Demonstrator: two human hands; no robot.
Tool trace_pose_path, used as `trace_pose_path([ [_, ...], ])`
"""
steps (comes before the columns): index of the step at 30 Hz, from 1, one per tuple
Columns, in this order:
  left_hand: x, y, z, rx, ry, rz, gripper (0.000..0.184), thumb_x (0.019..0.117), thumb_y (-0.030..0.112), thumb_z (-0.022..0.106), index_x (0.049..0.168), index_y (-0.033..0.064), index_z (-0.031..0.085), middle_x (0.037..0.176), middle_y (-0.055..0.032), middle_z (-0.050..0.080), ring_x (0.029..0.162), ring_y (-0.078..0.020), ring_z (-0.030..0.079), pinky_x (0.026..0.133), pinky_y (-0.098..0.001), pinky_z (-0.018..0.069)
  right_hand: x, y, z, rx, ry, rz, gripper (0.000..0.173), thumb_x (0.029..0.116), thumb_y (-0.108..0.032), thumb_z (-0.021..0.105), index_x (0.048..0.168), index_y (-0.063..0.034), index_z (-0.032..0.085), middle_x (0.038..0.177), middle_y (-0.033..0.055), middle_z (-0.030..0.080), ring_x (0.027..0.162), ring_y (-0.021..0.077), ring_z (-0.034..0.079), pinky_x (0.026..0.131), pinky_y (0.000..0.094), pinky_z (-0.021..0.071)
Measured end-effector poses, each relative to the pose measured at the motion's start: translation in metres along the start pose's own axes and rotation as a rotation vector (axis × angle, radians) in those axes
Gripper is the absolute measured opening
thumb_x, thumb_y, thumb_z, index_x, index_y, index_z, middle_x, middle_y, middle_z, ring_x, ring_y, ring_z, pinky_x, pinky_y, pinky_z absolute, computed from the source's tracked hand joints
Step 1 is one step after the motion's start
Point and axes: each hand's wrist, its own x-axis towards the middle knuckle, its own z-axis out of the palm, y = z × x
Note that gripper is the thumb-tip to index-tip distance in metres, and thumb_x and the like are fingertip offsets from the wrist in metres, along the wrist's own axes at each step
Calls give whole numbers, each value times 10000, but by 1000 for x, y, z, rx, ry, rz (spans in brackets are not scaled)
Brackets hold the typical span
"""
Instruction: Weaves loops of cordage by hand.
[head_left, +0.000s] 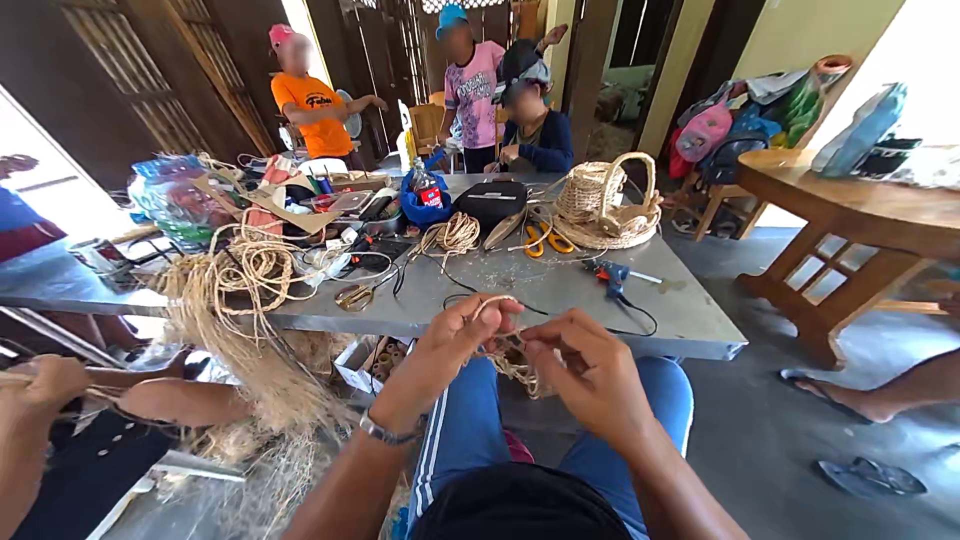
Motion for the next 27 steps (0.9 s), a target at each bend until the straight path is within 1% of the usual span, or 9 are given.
trace_pose_path([
  [5, 6, -7, -19, -274, -186, -37, 914, 870, 861, 352, 1327, 119, 625, 1160, -5, 671, 958, -89, 650, 813, -236, 556, 5, 8, -16, 19, -58, 79, 199, 1048, -195, 550, 1085, -49, 680, 867, 0, 606, 660, 1, 537, 585, 152, 479],
  [8, 8, -10, -26, -356, -276, 7, 1022, 789, 910, 423, 1406, 111, 581, 1280, -22, 633, 997, -101, 640, 847, -252, 553, 5, 7, -16, -3, -51, 97, 190, 1047, -188, 544, 1085, -54, 674, 895, -8, 627, 711, -12, 566, 633, 137, 497],
  [10, 7, -10, -27, -325, -297, 36, 926, 789, 767, 667, 1433, 114, 542, 1332, -23, 600, 1001, -98, 633, 832, -246, 557, 4, 4, -13, 17, -22, 108, 186, 1031, -175, 560, 1083, -47, 684, 891, -12, 654, 722, -25, 589, 644, 128, 511],
  [11, 6, -7, -26, -301, -291, 30, 832, 794, 590, 799, 1426, 119, 532, 1331, -23, 593, 994, -95, 628, 822, -240, 558, 4, 3, -12, 29, -7, 113, 180, 1027, -179, 578, 1081, -47, 689, 881, -19, 664, 721, -32, 599, 645, 123, 520],
  [12, 6, -4, -24, -248, -269, 25, 731, 816, 413, 842, 1408, 126, 524, 1313, -16, 588, 988, -89, 621, 818, -238, 556, 5, 2, -12, 42, 7, 115, 174, 1024, -184, 598, 1076, -49, 694, 866, -27, 672, 711, -39, 604, 637, 116, 522],
  [14, 5, 1, -19, -102, -174, 46, 538, 892, 162, 737, 1385, 116, 527, 1268, -20, 594, 978, -92, 616, 807, -244, 557, 5, 0, -10, 55, 26, 119, 157, 1014, -183, 620, 1061, -55, 698, 836, -40, 668, 678, -47, 590, 609, 107, 506],
  [17, 6, 1, -13, -6, -79, 116, 398, 1019, 170, 606, 1401, 72, 549, 1262, -48, 622, 1032, -119, 633, 838, -264, 561, 5, -1, -7, 72, 41, 106, 143, 997, -181, 650, 1047, -60, 708, 807, -39, 655, 647, -33, 570, 573, 117, 490],
  [24, 7, -3, 9, -20, 190, 148, 169, 989, 163, 658, 1155, 137, 665, 1030, -4, 661, 701, -51, 571, 572, -177, 484, 3, -2, 10, 115, 116, 85, 125, 976, -144, 679, 1043, -43, 706, 851, -13, 675, 692, -5, 608, 614, 145, 532],
  [27, 8, -6, 15, -19, 252, 206, 179, 976, 91, 670, 1153, 114, 684, 1039, -20, 679, 628, -41, 542, 502, -162, 442, 1, -4, 17, 136, 136, 86, 123, 978, -137, 677, 1045, -35, 697, 866, -7, 683, 704, 2, 621, 621, 151, 542],
])
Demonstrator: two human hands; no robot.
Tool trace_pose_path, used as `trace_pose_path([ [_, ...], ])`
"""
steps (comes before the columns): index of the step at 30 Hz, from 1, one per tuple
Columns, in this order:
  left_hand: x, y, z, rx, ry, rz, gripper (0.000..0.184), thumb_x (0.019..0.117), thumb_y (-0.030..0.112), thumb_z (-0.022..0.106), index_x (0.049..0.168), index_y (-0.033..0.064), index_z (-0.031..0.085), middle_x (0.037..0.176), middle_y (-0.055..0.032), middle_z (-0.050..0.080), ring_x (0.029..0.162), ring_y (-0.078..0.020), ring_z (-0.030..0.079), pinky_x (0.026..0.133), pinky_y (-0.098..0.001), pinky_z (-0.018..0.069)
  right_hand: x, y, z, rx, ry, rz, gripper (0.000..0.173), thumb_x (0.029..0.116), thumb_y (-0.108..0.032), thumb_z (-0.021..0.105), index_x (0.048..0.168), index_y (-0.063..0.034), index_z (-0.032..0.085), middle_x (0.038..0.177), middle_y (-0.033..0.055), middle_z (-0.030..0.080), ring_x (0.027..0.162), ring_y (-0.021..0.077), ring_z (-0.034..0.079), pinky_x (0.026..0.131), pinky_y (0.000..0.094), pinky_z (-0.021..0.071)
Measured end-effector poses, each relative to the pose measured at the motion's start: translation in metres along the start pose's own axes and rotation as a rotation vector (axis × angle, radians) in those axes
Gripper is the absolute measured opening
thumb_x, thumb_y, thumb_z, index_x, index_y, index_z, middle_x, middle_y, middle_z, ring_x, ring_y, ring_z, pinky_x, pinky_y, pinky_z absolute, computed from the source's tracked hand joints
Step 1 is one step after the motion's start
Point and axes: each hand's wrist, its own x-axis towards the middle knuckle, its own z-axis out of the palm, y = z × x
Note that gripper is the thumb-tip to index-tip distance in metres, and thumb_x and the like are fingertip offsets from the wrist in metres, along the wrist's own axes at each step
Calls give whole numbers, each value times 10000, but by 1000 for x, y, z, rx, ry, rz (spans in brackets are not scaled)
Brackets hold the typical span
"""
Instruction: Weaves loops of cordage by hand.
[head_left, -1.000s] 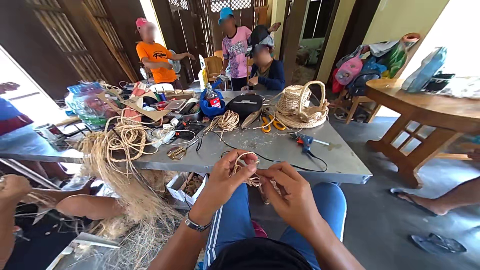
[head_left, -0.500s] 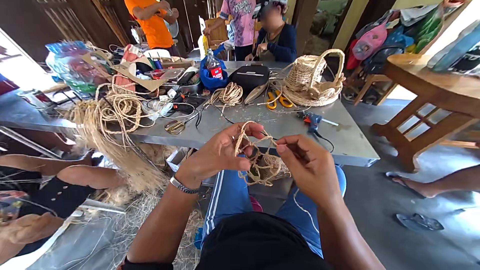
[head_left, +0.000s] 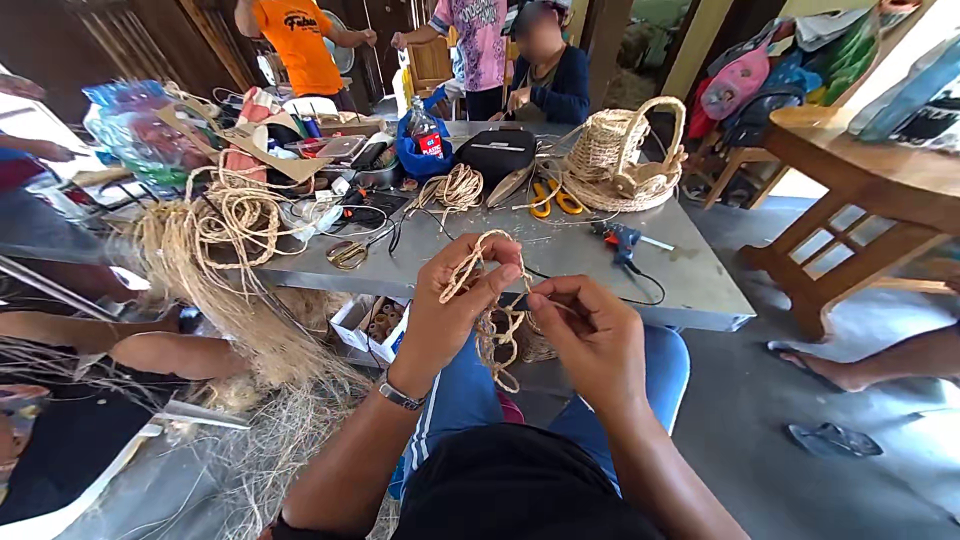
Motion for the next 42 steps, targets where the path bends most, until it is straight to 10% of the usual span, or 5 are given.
trace_pose_path([
  [5, -1, -4, 7, 147, 53, 175, 196, 991, 72, 650, 1186, 58, 667, 1093, -26, 702, 913, -100, 678, 774, -250, 589, -3, 0, 5, -4, 52, -31, 123, 965, -137, 697, 1020, -27, 704, 859, 5, 682, 703, 14, 627, 617, 161, 550],
  [25, -14, -5, 7, 400, 56, 236, 120, 976, 162, 700, 1058, 81, 731, 1004, 8, 743, 707, 0, 606, 604, -157, 481, 7, -16, -7, -141, 23, -173, 199, 1014, -99, 605, 1114, -9, 753, 1015, 68, 628, 785, 1, 585, 671, 113, 520],
  [31, -3, 8, -42, 646, 194, 259, 179, 1024, 235, 613, 1142, 119, 683, 1108, 27, 730, 823, -29, 659, 697, -225, 546, -3, 13, -51, -480, -156, -130, 289, 1031, -113, 517, 1182, -55, 756, 1018, 108, 680, 874, 105, 642, 788, 210, 549],
  [35, -14, 18, -58, 555, 187, 192, 148, 987, 209, 641, 1100, 121, 677, 1023, 48, 715, 789, -22, 642, 685, -199, 542, 0, 43, -79, -651, -183, -46, 229, 1010, -209, 600, 1045, -96, 796, 1073, 154, 679, 1016, 326, 623, 905, 508, 504],
  [42, -25, 9, 9, 191, -124, 37, 124, 988, 126, 639, 1056, 37, 691, 952, 12, 711, 783, -21, 629, 675, -187, 523, 16, 10, -24, 276, -126, 84, 174, 1022, -90, 607, 1096, 17, 723, 1001, 56, 751, 878, 123, 729, 832, 308, 635],
])
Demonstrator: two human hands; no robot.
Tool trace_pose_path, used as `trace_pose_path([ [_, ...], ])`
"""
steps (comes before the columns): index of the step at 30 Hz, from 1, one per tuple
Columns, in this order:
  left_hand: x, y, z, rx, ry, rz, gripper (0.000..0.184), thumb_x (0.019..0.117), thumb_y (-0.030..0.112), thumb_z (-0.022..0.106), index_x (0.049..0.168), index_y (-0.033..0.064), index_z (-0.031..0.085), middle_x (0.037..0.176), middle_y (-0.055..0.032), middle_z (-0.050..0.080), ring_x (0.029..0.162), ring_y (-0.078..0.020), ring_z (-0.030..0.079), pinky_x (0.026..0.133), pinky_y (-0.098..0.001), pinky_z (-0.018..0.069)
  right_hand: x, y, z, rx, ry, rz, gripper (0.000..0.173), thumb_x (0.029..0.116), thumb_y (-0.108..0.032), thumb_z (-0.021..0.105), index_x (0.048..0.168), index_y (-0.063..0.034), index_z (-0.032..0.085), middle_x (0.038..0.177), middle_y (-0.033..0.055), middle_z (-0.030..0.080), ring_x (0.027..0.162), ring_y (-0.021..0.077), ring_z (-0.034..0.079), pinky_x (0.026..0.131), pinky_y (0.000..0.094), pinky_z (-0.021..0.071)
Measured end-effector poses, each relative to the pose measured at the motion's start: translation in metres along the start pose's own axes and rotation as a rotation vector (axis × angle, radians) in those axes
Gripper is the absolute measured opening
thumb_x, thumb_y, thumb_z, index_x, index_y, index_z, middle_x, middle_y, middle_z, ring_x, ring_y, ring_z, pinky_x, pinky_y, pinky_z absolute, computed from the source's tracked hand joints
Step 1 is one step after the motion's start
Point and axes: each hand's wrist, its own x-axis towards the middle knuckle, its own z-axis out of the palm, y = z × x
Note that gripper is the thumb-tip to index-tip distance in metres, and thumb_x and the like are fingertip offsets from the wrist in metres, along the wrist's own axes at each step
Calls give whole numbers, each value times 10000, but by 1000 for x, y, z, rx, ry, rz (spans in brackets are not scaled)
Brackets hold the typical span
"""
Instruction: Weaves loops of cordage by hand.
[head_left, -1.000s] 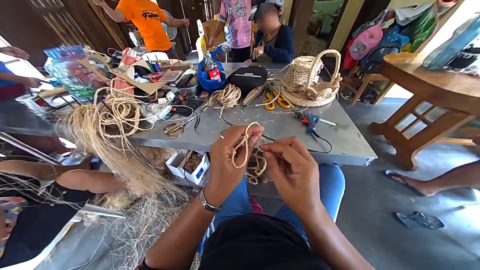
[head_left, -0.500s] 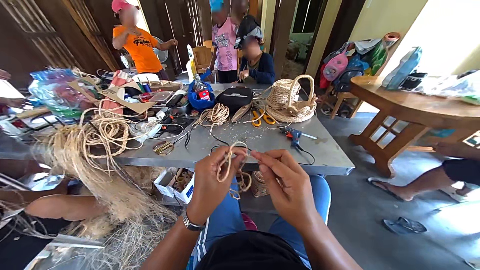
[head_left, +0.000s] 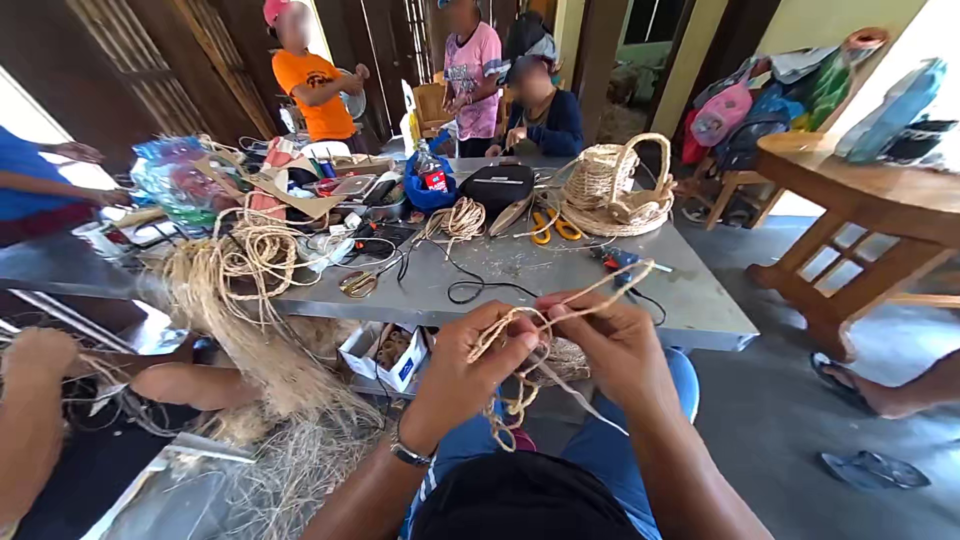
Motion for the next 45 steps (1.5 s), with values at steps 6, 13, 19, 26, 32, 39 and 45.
trace_pose_path([
  [6, 2, -4, 2, 57, 66, -6, 85, 969, 126, 675, 1036, 80, 700, 872, 47, 674, 683, 8, 564, 602, -146, 471, -6, -7, 8, 43, 29, -31, 118, 921, -34, 734, 1033, 1, 742, 974, 52, 757, 856, 111, 727, 805, 269, 630],
  [13, 5, -7, -5, -126, 37, -86, 108, 930, 69, 701, 1028, 103, 671, 857, 18, 669, 717, -31, 614, 645, -169, 526, 0, -9, 2, 674, -176, 324, 207, 965, -100, 527, 1109, -214, 622, 859, -31, 654, 766, 49, 612, 717, 222, 516],
  [19, 2, -12, -2, -172, 34, -118, 102, 927, 56, 701, 1013, 101, 668, 846, 7, 666, 708, -37, 616, 632, -171, 531, -5, -5, 6, 413, -187, 293, 278, 948, -28, 643, 1187, -119, 535, 933, 25, 663, 803, 89, 652, 766, 256, 574],
  [26, -2, -3, -27, 62, 193, -21, 107, 950, 123, 686, 1050, 129, 651, 939, 27, 707, 726, -41, 644, 617, -186, 548, -14, 12, -14, -469, 99, -12, 247, 926, -17, 594, 1171, -32, 615, 1025, 63, 678, 727, 100, 638, 616, 269, 562],
  [32, -12, -13, -100, 389, 420, -67, 69, 971, 193, 654, 1034, 173, 632, 910, 72, 666, 692, -9, 597, 590, -179, 503, -77, 33, -136, -1020, 12, 213, 218, 942, -16, 538, 1068, 38, 707, 1046, 255, 667, 858, 383, 669, 734, 560, 561],
  [39, -3, -17, -69, 301, 426, -36, 82, 963, 144, 659, 1036, 124, 627, 923, 48, 678, 744, -20, 622, 640, -192, 530, -80, 14, -124, -757, 127, 237, 389, 1034, -255, 585, 1264, 58, 608, 1135, 222, 670, 896, 245, 670, 761, 411, 572],
  [45, 8, -13, -37, 379, 378, 45, 126, 963, 137, 664, 1072, 93, 617, 954, 10, 706, 709, -36, 636, 588, -185, 528, -29, 18, 22, -171, -151, 67, 590, 1012, -539, 559, 1286, -20, 619, 1209, 76, 670, 1108, 130, 643, 920, 335, 564],
])
